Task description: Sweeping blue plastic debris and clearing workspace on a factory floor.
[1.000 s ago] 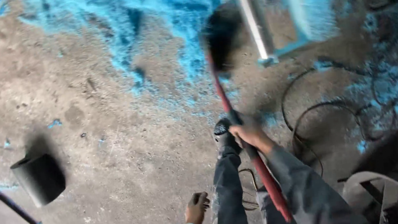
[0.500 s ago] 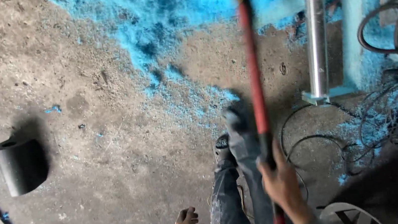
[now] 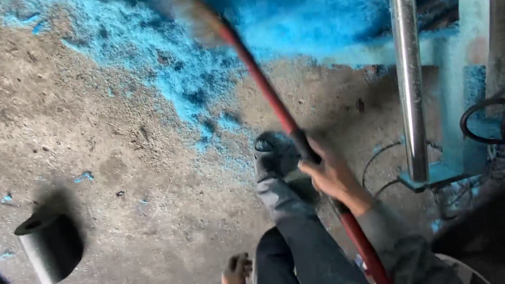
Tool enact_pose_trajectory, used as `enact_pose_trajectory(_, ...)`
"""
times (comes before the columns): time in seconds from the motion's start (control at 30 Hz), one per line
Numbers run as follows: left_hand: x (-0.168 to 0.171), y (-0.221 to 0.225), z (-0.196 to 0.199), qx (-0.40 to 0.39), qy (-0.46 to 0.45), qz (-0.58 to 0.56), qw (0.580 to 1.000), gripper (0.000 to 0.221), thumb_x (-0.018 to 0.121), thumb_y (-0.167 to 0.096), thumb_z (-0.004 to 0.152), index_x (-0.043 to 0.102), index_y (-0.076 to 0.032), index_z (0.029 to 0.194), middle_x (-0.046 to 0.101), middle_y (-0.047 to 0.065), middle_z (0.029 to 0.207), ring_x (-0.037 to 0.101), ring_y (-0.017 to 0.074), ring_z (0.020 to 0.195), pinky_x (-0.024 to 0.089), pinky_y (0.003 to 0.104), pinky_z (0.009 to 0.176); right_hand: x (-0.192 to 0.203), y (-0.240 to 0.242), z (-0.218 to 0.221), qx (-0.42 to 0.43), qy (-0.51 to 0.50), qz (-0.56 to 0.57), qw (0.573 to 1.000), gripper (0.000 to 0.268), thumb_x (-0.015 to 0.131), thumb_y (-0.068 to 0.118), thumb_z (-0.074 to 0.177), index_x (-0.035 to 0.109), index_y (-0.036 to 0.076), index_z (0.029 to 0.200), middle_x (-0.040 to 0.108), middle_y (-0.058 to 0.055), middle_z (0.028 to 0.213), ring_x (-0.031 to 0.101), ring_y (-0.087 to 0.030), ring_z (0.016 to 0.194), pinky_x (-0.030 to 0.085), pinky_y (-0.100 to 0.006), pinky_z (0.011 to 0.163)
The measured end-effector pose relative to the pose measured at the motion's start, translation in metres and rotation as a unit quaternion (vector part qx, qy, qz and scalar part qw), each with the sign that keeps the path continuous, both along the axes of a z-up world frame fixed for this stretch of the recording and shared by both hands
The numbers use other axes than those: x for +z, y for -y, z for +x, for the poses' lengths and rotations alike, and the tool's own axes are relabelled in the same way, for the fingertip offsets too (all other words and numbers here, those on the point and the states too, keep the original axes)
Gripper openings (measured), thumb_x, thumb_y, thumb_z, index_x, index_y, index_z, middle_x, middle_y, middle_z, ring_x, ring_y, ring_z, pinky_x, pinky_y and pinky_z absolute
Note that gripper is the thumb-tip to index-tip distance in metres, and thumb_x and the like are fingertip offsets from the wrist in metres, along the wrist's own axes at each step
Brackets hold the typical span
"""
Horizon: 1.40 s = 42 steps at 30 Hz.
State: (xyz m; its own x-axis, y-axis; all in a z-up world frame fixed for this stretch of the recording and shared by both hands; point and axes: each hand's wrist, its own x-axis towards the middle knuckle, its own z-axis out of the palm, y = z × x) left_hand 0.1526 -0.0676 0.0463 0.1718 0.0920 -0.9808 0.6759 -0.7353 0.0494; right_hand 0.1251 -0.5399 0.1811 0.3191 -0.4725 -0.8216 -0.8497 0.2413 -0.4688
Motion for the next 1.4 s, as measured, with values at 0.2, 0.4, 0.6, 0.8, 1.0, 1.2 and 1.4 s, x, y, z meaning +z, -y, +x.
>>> enact_pose_trajectory(0.2, 0.037, 0.059, 0.108, 0.038, 0.078, -0.072, 0.994, 0.038, 0.061, -0.034, 0.098, 0.073, -0.001, 0.114, 0.076, 0.012, 0.093, 0.070, 0.0180, 0.081, 0.054, 0.032, 0.073, 0.045, -0.044, 0.005, 0.004, -0.021, -0.191, 0.981, 0.078, 0.065, 0.026, 0.094, 0.026, 0.013, 0.160, 0.072, -0.020, 0.096, 0.071, -0.031, 0.068, 0.057, -0.040, 0.051)
enact_pose_trajectory(0.4, 0.015, 0.049, 0.163, 0.019, 0.081, -0.077, 0.994, 0.039, 0.063, -0.035, 0.098, 0.073, 0.000, 0.113, 0.076, 0.012, 0.091, 0.068, 0.0181, 0.078, 0.051, 0.031, 0.069, -0.121, 0.032, -0.034, 0.043, -0.192, -0.232, 0.953, 0.048, 0.057, 0.026, 0.105, 0.029, 0.011, 0.140, 0.070, -0.018, 0.084, 0.068, -0.031, 0.059, 0.055, -0.043, 0.047)
enact_pose_trajectory(0.6, -0.034, 0.025, 0.225, -0.082, 0.048, -0.025, 0.995, 0.038, 0.066, -0.036, 0.094, 0.074, -0.003, 0.112, 0.078, 0.009, 0.091, 0.071, 0.0162, 0.080, 0.054, 0.032, 0.071, -0.052, 0.076, 0.037, 0.054, -0.104, -0.118, 0.986, 0.080, 0.070, 0.023, 0.094, 0.019, 0.007, 0.153, 0.064, -0.018, 0.073, 0.065, -0.029, 0.058, 0.052, -0.043, 0.048)
enact_pose_trajectory(0.8, -0.050, -0.003, 0.316, -0.136, 0.030, -0.111, 0.984, 0.042, 0.066, -0.038, 0.096, 0.073, 0.001, 0.108, 0.077, 0.012, 0.089, 0.070, 0.0193, 0.076, 0.054, 0.033, 0.070, 0.076, 0.051, 0.027, -0.021, -0.058, -0.056, 0.997, 0.087, 0.068, 0.013, 0.089, 0.029, 0.019, 0.166, 0.061, -0.018, 0.090, 0.061, -0.028, 0.073, 0.049, -0.043, 0.061)
enact_pose_trajectory(1.0, -0.044, -0.005, 0.387, -0.142, 0.053, -0.066, 0.986, 0.039, 0.066, -0.035, 0.095, 0.070, 0.000, 0.113, 0.077, 0.013, 0.091, 0.068, 0.0204, 0.076, 0.052, 0.034, 0.069, 0.066, 0.047, 0.066, -0.078, -0.177, -0.165, 0.967, 0.080, 0.067, 0.009, 0.089, 0.033, 0.013, 0.162, 0.067, -0.017, 0.106, 0.067, -0.027, 0.082, 0.053, -0.038, 0.067)
enact_pose_trajectory(1.2, -0.054, -0.034, 0.392, -0.140, 0.047, -0.049, 0.988, 0.041, 0.065, -0.037, 0.095, 0.073, -0.001, 0.112, 0.077, 0.014, 0.090, 0.068, 0.0198, 0.075, 0.052, 0.033, 0.068, -0.131, -0.050, 0.069, -0.087, 0.015, -0.052, 0.995, 0.038, 0.060, 0.014, 0.100, 0.049, 0.002, 0.134, 0.050, -0.011, 0.079, 0.046, -0.018, 0.060, 0.041, -0.036, 0.051)
enact_pose_trajectory(1.4, -0.051, -0.028, 0.372, -0.119, -0.001, -0.046, 0.992, 0.040, 0.068, -0.035, 0.094, 0.071, 0.001, 0.112, 0.077, 0.014, 0.090, 0.069, 0.0201, 0.075, 0.052, 0.033, 0.068, 0.015, -0.040, 0.232, -0.160, 0.069, 0.187, 0.967, 0.084, 0.061, 0.008, 0.089, 0.024, 0.027, 0.162, 0.055, -0.005, 0.071, 0.053, -0.017, 0.047, 0.049, -0.042, 0.045)
